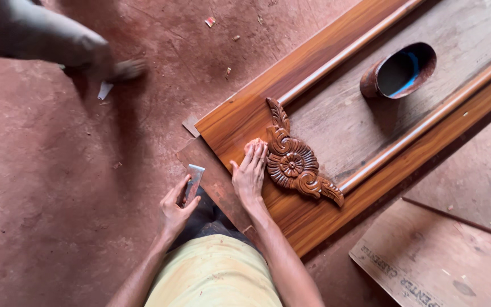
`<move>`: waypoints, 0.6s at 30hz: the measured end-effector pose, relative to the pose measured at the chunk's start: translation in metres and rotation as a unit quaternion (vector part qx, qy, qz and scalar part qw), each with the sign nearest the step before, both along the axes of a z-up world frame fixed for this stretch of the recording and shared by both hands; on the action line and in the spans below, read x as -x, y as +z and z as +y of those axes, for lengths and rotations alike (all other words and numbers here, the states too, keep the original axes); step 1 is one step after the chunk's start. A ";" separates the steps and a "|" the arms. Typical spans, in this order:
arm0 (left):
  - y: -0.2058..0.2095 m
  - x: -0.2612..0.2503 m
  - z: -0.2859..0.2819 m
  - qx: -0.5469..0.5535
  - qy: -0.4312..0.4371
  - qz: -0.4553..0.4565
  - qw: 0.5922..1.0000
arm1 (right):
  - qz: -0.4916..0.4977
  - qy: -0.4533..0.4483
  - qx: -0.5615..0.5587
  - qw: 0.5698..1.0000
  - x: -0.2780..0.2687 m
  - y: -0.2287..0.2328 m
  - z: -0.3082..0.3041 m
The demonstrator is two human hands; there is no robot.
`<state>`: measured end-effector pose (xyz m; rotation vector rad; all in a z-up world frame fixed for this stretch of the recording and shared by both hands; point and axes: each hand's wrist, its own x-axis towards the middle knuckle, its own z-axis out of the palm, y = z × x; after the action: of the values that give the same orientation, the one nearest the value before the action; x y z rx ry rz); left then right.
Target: The person sands a wooden door frame with a sanding block, focusing on the edges and a carved floral design. They wipe the surface with a cloth and dip the cloth into a metal container of liquid before continuing to sand.
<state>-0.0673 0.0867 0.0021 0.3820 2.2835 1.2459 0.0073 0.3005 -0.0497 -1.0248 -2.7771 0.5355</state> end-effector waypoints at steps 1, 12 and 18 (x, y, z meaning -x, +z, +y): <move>0.001 -0.001 0.001 0.003 0.009 -0.002 1.000 | 0.002 0.004 -0.007 1.000 0.002 0.001 0.000; 0.014 -0.013 -0.010 0.043 -0.038 0.008 0.998 | 0.034 -0.007 -0.026 0.999 0.038 -0.015 0.030; 0.005 -0.017 -0.016 0.063 -0.024 -0.005 0.998 | 0.014 -0.014 -0.024 0.999 -0.029 0.003 -0.028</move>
<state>-0.0502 0.0709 0.0067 0.3834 2.3163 1.0720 0.0360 0.2727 -0.0463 -1.0372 -2.7324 0.4722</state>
